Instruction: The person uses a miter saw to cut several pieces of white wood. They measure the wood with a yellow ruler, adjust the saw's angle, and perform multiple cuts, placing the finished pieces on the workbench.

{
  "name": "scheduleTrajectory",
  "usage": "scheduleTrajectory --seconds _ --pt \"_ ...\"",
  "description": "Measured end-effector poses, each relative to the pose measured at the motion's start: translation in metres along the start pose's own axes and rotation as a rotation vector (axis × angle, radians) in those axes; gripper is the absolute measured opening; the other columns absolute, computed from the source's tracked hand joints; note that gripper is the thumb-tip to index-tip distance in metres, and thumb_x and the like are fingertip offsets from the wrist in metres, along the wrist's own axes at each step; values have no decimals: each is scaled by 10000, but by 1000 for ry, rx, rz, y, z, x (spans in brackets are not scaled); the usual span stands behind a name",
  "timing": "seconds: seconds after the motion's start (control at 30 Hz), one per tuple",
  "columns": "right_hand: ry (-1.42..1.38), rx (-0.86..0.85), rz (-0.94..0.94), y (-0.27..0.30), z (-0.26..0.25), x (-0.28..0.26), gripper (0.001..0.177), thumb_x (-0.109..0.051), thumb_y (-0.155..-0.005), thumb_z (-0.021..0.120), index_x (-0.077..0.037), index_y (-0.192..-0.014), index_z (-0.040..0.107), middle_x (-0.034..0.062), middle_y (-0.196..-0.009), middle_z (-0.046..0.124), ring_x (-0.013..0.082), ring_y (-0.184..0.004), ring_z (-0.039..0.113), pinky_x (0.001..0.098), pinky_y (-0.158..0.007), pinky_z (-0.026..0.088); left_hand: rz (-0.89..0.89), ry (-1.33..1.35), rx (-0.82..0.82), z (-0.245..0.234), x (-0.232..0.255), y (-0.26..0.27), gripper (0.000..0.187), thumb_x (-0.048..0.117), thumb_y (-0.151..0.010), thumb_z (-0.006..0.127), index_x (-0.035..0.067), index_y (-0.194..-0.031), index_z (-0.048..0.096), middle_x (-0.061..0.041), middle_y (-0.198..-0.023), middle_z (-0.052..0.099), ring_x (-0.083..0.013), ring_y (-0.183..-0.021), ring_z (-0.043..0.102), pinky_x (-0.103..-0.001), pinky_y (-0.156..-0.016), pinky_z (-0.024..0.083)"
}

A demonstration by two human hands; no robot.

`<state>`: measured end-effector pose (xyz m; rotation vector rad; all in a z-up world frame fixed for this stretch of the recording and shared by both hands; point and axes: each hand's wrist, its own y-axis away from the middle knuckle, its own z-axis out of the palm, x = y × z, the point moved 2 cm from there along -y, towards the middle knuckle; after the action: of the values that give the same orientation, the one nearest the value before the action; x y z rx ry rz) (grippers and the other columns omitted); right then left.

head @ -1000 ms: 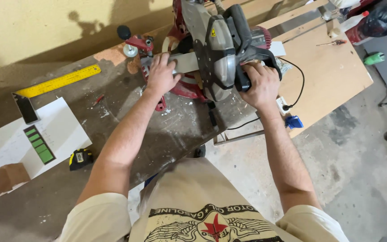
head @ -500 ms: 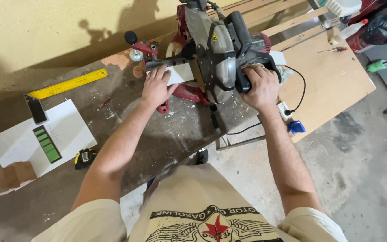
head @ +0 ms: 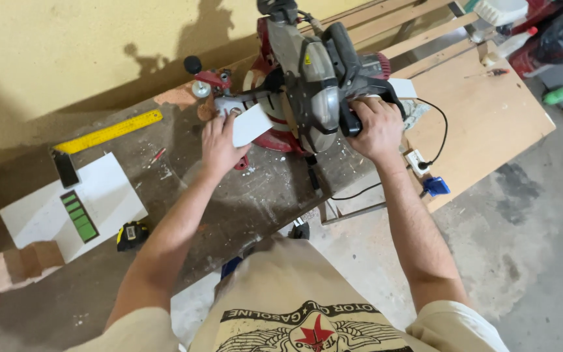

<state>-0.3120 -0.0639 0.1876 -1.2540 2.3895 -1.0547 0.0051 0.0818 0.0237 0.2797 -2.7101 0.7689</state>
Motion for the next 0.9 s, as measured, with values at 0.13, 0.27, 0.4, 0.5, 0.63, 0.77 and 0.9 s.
scheduleTrajectory --seconds 0.13,0.27,0.4,0.5,0.63,0.77,0.9 --pt "-18 6 17 -2 -4 2 191 -283 -818 756 -257 -1006 739 -45 -923 679 205 -856 709 335 -799 477 -49 -6 188 3 10 29 842 364 -585 986 83 -1317 682 -144 -1178 606 -342 -1101 581 -472 -976 470" --pt "-54 -1 -15 4 6 11 286 -336 -748 778 -246 -1017 741 -35 -953 690 200 -897 717 342 -803 477 -246 -84 494 -10 28 47 938 415 -470 1005 116 -1285 649 -139 -1164 564 -348 -1046 599 -490 -917 499" --pt "-33 -3 -39 7 5 13 238 -311 -804 754 -238 -1029 728 -31 -967 680 199 -893 704 330 -808 468 -376 5 540 -12 38 54 974 397 -502 1042 93 -1311 593 -140 -1163 541 -326 -1061 579 -486 -946 482" --pt "-51 -11 -46 12 15 19 406 -332 -648 796 -233 -1037 731 -31 -1004 693 206 -921 707 342 -811 469 -293 11 539 -7 43 57 962 404 -485 1015 78 -1285 590 -151 -1156 540 -356 -1065 591 -500 -936 480" --pt "-34 -6 -29 16 22 21 446 -354 -616 801 -243 -1041 723 -38 -1021 694 198 -938 705 340 -816 468 -294 30 473 -3 48 74 968 415 -501 1007 66 -1294 576 -159 -1158 533 -357 -1061 586 -508 -932 476" --pt "-98 -47 -9 12 16 20 535 -354 -551 830 -218 -1060 734 -6 -1025 709 230 -956 711 386 -810 487 -163 161 132 13 54 112 861 475 -488 965 85 -1182 637 -135 -1065 559 -374 -927 622 -533 -823 508" --pt "-129 -90 7 9 9 20 481 -320 -598 820 -209 -1057 730 24 -1007 712 265 -939 709 417 -774 495 17 -57 37 31 59 153 747 683 -558 805 170 -1083 667 -67 -983 578 -284 -834 653 -428 -707 536"
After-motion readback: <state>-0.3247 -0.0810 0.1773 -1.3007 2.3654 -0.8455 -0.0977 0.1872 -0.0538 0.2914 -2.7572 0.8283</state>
